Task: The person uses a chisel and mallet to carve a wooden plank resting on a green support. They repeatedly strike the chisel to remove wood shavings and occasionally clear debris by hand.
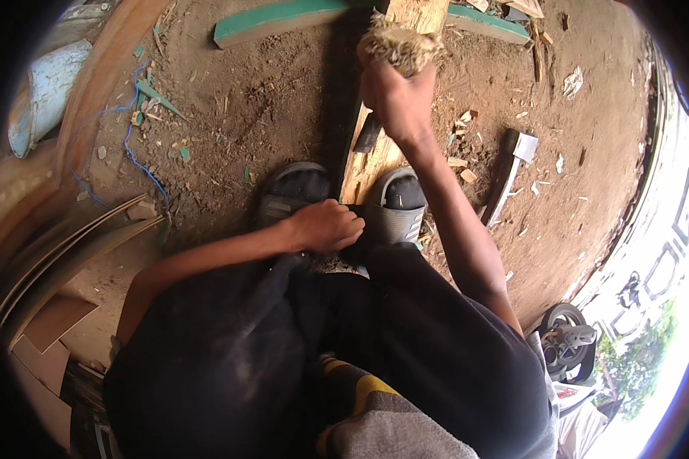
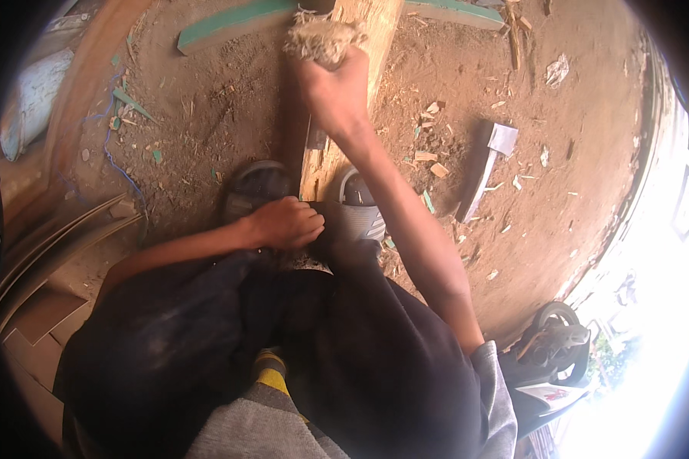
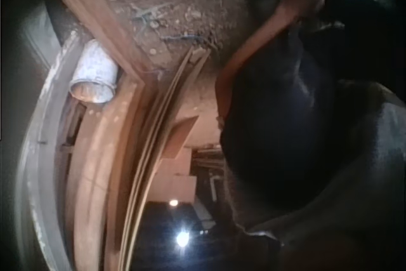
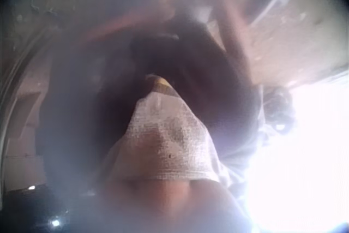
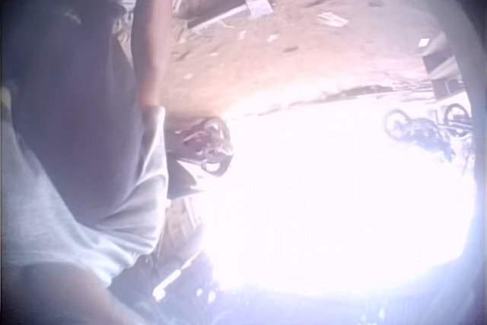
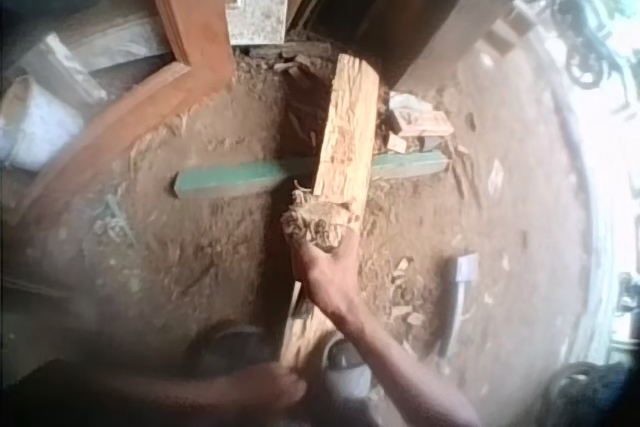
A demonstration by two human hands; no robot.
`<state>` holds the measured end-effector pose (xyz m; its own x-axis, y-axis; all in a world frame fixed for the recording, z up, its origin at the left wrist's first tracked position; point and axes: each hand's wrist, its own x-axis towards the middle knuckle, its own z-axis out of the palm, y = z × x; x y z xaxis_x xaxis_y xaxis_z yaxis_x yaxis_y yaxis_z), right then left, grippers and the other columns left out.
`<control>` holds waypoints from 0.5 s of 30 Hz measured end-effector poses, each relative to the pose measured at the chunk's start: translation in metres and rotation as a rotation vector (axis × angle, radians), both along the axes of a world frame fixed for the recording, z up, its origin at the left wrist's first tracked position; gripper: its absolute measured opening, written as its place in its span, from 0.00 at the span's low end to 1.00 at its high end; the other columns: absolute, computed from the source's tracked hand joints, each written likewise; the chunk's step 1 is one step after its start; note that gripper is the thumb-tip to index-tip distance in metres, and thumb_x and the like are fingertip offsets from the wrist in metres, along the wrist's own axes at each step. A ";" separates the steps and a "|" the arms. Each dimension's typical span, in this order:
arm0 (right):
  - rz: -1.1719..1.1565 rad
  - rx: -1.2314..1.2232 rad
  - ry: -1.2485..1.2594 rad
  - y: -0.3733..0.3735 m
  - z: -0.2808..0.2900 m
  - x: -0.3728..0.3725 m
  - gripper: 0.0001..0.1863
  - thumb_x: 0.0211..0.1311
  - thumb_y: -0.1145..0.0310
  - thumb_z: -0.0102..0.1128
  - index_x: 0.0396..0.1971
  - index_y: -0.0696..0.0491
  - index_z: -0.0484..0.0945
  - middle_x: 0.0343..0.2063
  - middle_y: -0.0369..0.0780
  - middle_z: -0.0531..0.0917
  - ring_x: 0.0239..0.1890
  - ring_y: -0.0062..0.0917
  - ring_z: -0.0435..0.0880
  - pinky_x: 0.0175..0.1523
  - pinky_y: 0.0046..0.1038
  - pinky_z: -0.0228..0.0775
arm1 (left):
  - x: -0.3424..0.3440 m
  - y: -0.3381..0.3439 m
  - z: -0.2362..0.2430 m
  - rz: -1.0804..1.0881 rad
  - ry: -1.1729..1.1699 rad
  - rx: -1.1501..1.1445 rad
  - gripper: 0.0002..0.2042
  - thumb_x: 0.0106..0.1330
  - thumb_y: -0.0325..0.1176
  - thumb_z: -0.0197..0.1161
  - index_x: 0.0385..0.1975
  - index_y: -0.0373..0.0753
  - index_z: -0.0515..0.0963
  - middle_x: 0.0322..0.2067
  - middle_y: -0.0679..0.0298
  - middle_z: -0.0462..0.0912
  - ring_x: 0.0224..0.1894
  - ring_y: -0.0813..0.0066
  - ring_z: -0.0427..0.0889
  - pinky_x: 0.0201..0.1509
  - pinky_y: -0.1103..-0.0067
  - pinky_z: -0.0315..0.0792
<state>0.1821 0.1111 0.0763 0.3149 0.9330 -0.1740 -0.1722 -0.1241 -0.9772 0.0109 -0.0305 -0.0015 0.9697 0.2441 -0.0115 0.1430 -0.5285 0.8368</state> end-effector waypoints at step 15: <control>-0.028 -0.066 0.073 -0.006 0.001 0.009 0.07 0.68 0.75 0.58 0.28 0.54 0.77 0.11 0.29 0.70 0.10 0.13 0.66 0.15 0.20 0.54 | -0.003 -0.005 0.002 -0.007 0.013 0.006 0.11 0.69 0.37 0.59 0.25 0.40 0.72 0.21 0.60 0.78 0.27 0.60 0.83 0.34 0.64 0.76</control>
